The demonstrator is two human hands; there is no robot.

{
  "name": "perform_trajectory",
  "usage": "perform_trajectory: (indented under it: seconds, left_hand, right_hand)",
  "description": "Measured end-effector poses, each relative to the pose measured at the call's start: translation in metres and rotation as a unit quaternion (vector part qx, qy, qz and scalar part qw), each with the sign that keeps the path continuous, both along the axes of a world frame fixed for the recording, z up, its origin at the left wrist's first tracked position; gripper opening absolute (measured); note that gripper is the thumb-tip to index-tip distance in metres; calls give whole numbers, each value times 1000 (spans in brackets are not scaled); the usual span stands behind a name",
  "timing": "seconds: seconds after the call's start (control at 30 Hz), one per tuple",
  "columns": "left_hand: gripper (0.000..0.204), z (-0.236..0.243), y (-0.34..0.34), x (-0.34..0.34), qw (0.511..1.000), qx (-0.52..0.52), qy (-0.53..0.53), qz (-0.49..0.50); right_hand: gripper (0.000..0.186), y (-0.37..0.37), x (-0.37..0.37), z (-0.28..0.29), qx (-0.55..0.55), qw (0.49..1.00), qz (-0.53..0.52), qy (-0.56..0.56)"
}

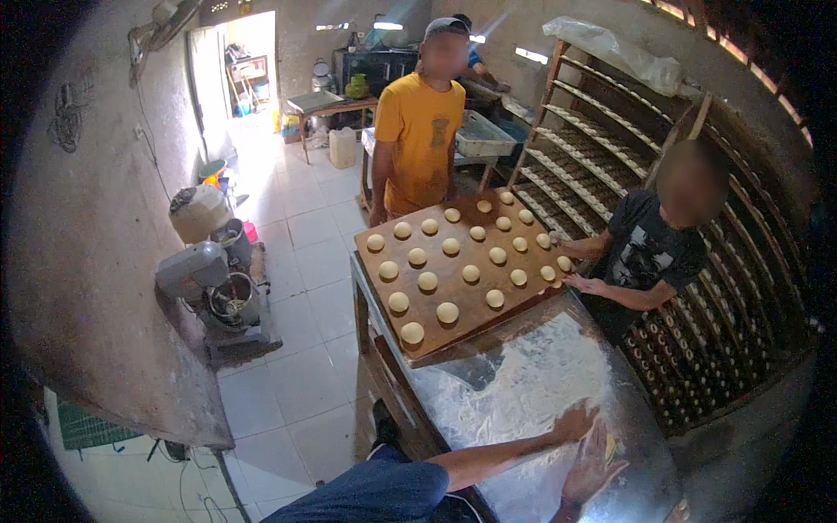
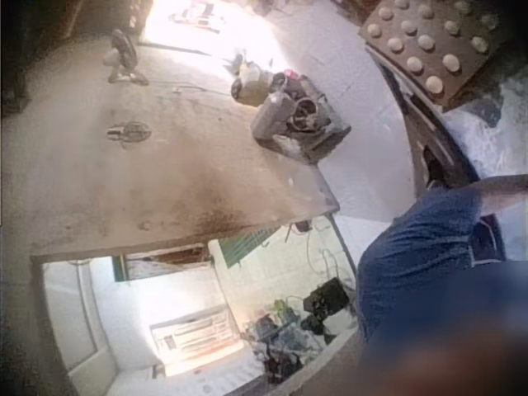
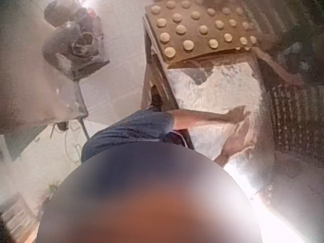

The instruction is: The person shapes small dough balls into rings by hand, placing them on a wooden board. Another person assists by arranging the shaped dough on the board and moving it to a rack.

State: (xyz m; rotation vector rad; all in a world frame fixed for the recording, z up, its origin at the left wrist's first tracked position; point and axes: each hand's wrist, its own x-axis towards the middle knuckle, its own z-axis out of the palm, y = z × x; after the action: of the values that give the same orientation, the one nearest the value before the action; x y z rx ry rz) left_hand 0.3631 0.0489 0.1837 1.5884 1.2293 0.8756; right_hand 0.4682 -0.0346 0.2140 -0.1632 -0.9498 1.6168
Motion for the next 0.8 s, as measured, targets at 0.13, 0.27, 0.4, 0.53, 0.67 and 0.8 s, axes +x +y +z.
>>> perform_trajectory:
  seconds: [0.13,0.27,0.4,0.53,0.67,0.8]
  left_hand:
    - [71,39,-40,12,863,-187,-467,51]
    - [74,50,-47,0,888,-233,-384,-98]
    - [65,60,-67,-21,986,96,79,-108]
    - [64,61,-71,-28,939,244,182,-162]
    - [62,28,-65,-5,962,189,62,-187]
    - [72,21,-66,-19,888,-253,-375,-82]
  right_hand:
    - [65,21,-21,-50,75,800,-366,-470]
    - [72,64,27,-107,112,922,-343,-138]
    - [87,37,58,-62,141,488,-543,-668]
    - [91,26,71,-35,159,558,-470,-665]
    - [95,15,56,-13,160,619,-386,-665]
    - [106,24,-11,46,161,628,-342,-680]
